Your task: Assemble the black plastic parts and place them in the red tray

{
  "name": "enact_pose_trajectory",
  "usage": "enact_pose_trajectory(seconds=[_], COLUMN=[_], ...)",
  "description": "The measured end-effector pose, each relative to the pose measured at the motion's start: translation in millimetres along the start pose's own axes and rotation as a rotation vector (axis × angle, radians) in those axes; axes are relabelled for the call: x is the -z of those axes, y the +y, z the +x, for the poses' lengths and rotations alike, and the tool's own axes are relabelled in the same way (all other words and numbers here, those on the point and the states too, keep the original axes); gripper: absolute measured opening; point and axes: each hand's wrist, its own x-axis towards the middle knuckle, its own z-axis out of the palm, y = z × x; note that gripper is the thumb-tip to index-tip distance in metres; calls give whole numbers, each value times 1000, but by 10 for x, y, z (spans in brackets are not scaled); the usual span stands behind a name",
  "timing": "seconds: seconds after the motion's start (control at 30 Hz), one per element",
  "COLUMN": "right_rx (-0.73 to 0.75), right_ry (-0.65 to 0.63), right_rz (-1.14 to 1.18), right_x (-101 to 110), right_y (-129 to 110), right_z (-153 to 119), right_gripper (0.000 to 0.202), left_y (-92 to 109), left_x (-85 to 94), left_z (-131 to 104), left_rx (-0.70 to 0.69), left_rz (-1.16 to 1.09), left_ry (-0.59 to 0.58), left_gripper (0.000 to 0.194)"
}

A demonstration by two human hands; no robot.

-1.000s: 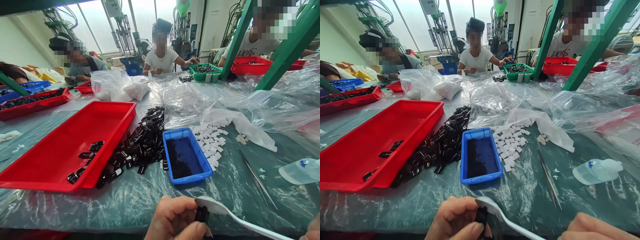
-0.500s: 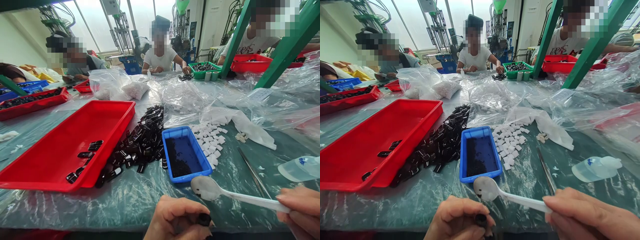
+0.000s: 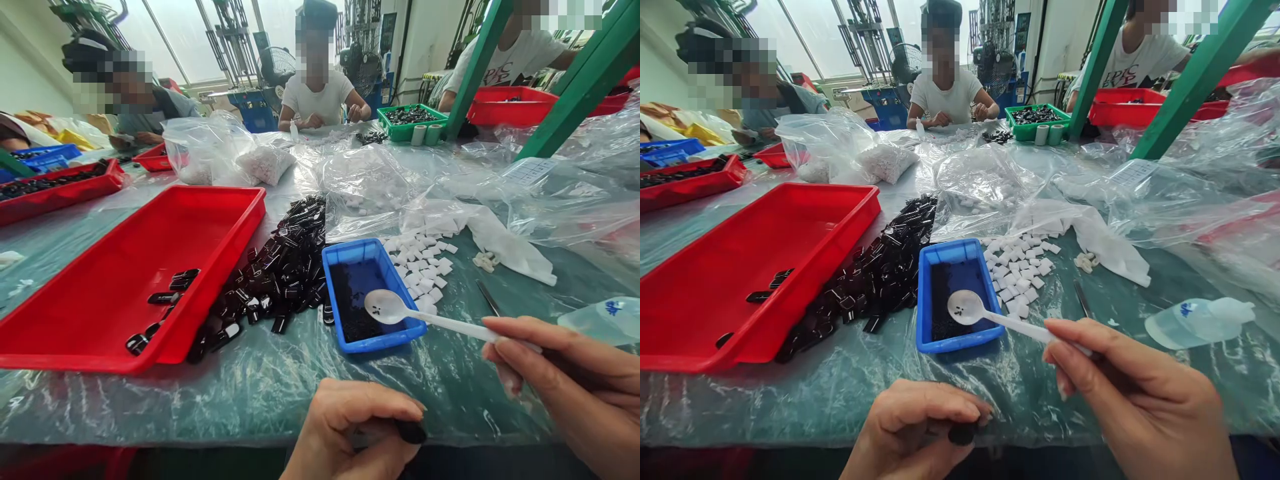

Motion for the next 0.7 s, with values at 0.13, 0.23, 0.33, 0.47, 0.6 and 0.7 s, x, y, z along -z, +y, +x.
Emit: enact_pose_trajectory(seconds=[0.13,0.23,0.33,0.47,0.6,0.7], right_rx=[72,88,96,98,39,-40], right_ry=[-93,-163,-183,-174,-188,-162], right_rz=[57,39,43,57,92,130], right_x=[-69,-66,-53,-55,-72,-107], right_y=[-32,-45,-25,-5,-45,-88], right_z=[18,42,42,22,-2,-31], right_gripper=[16,17,17,16,15,14], left_y=[-8,-45,-98,-178,-237,-256], left_x=[-28,-75,-132,-154,-124,-107], left_z=[-12,-20,-43,-98,-140,-136], left_rx=[-66,-129,-190,-320,-411,-398], left_rz=[151,354,406,432,613,745], left_ry=[7,41,99,59,21,35], left_gripper=[32,32,36,39,37,34])
